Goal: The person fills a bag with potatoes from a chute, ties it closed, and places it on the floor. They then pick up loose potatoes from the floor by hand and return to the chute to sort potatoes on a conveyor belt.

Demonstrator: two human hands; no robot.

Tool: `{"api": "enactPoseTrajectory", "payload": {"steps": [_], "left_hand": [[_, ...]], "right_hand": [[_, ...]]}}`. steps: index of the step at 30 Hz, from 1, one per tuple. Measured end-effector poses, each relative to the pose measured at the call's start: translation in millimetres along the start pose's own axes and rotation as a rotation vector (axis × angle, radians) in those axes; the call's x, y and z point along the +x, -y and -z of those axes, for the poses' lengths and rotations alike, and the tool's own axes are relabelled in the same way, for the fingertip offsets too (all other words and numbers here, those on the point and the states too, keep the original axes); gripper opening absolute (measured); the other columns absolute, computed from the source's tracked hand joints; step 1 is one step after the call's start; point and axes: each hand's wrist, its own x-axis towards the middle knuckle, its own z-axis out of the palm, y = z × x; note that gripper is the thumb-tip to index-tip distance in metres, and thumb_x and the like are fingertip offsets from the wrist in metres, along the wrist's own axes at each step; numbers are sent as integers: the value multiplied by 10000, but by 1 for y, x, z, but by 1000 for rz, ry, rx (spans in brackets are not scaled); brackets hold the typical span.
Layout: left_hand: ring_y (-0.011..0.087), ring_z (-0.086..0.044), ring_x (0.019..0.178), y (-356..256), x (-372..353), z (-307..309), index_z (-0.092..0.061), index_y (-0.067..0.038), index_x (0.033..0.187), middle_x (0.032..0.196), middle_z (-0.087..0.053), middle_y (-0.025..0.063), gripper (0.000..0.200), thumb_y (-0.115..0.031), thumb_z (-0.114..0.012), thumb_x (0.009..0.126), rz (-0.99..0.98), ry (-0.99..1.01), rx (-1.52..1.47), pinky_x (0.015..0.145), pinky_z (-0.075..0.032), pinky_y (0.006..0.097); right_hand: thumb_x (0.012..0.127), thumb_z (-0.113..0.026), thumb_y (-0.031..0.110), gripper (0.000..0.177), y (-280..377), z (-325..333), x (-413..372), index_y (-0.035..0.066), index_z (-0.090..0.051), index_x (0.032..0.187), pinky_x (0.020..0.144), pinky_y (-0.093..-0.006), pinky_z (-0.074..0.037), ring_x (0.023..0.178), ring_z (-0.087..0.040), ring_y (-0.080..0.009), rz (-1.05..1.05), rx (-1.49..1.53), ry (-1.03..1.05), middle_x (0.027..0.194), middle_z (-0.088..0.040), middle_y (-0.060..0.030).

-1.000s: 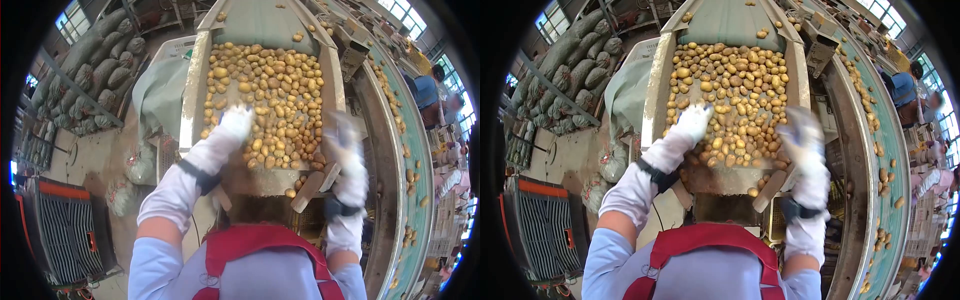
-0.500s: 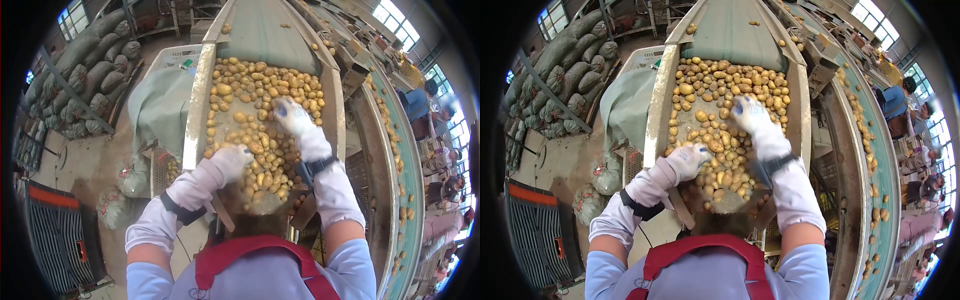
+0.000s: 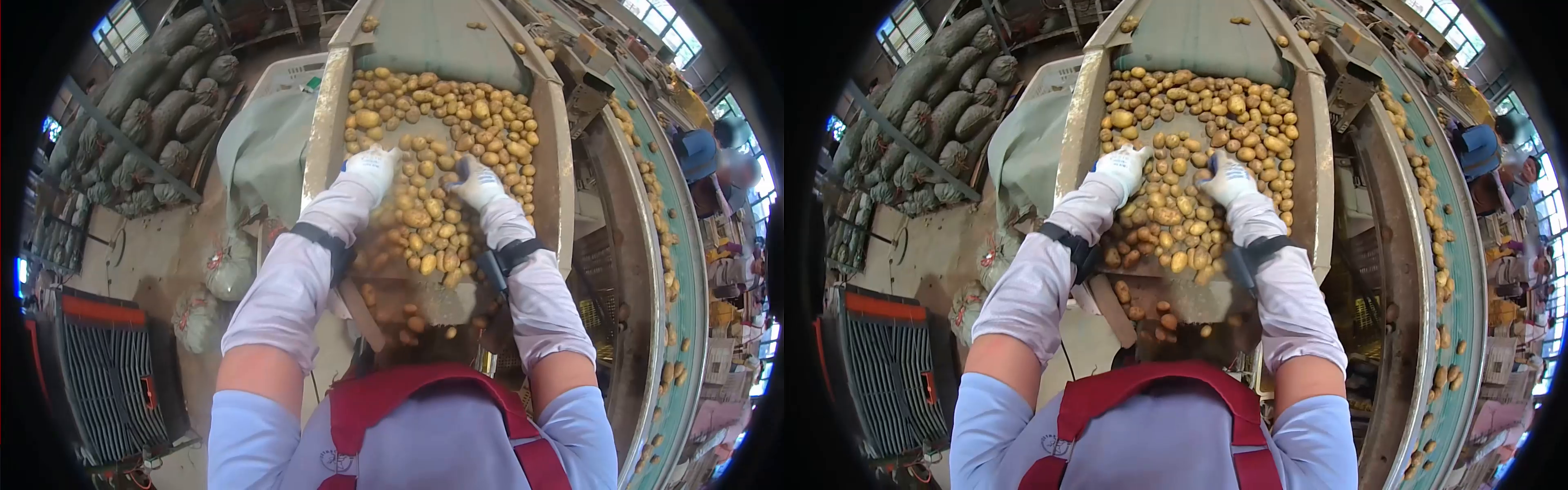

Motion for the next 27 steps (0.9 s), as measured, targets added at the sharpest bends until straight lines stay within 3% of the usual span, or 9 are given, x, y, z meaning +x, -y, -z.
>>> {"api": "enactPoseTrajectory", "payload": {"steps": [5, 8, 12, 15, 17, 20, 23, 24, 27], "left_hand": [[291, -623, 1031, 20, -13, -3, -565, -132, 1229, 1139, -636, 156, 476, -221, -718, 787, 45, -136, -366, 864, -499, 356], [207, -643, 931, 18, -42, 20, -554, -106, 1241, 1086, -645, 95, 412, -170, -663, 849, 77, -199, -1209, 746, -535, 298], [271, -601, 1017, 49, -54, 5, -444, -106, 1299, 1201, -558, 111, 404, -139, -529, 906, -132, -62, -2034, 839, -520, 405], [284, -595, 1030, 45, -58, -12, -435, -91, 1307, 1218, -535, 116, 408, -128, -522, 910, -347, 17, -2197, 871, -514, 414], [244, -596, 1010, 21, -79, -4, -496, -97, 1253, 1122, -589, 108, 351, -151, -589, 919, -87, -128, -2269, 830, -544, 352], [240, -593, 1018, -28, -98, 3, -498, -86, 1253, 1131, -588, 103, 372, -119, -609, 900, -110, -357, -1966, 886, -528, 379], [245, -602, 1017, -93, -100, -28, -587, -83, 1107, 1088, -602, 103, 314, -61, -663, 803, -446, -703, -913, 898, -491, 372], [318, -577, 1065, -110, -93, -30, -587, -98, 1077, 1124, -587, 142, 302, -116, -663, 785, -795, -599, -713, 944, -453, 433], [386, -385, 1286, -180, -124, -25, -551, -158, 1252, 1299, -488, 155, 480, -306, -636, 803, -799, -515, -400, 1112, -214, 555]], "right_hand": [[801, -648, 329, 493, 50, 9, -75, 179, -503, 1247, 919, -404, -472, 1019, -597, -343, 279, 133, -196, 1138, -573, -168], [814, -607, 274, 421, 86, -32, -91, 218, -532, 1225, 913, -461, -465, 1150, -497, -379, 414, -288, 7, 1216, -493, -171], [788, -607, 155, 348, 92, -60, -83, 201, -561, 1130, 869, -477, -480, 1138, -501, -376, 395, -390, -70, 1205, -473, -172], [694, -656, 32, 509, 75, -50, -72, 156, -557, 1178, 872, -410, -481, 1055, -561, -319, 436, -110, 40, 1119, -540, -135], [745, -640, 32, 480, 51, -51, -80, 156, -549, 1199, 830, -379, -507, 1004, -589, -279, 378, 409, 64, 1103, -558, -120], [828, -615, -2, 449, 42, -34, -120, 89, -493, 1251, 830, -365, -536, 914, -615, -192, 66, 1808, 169, 1048, -591, -50], [916, -554, 131, 372, 30, -52, -143, 109, -467, 1277, 923, -416, -489, 1007, -586, -200, 338, 2288, 290, 1089, -579, -49], [952, -488, 211, 339, 19, -60, -143, 137, -466, 1282, 963, -435, -458, 1061, -561, -209, 472, 2211, 9, 1136, -567, -51], [1004, -322, 350, 349, 15, -63, -170, 133, -497, 1214, 1019, -441, -414, 1162, -508, -234, 550, 2354, -732, 1285, -516, -86]]}}
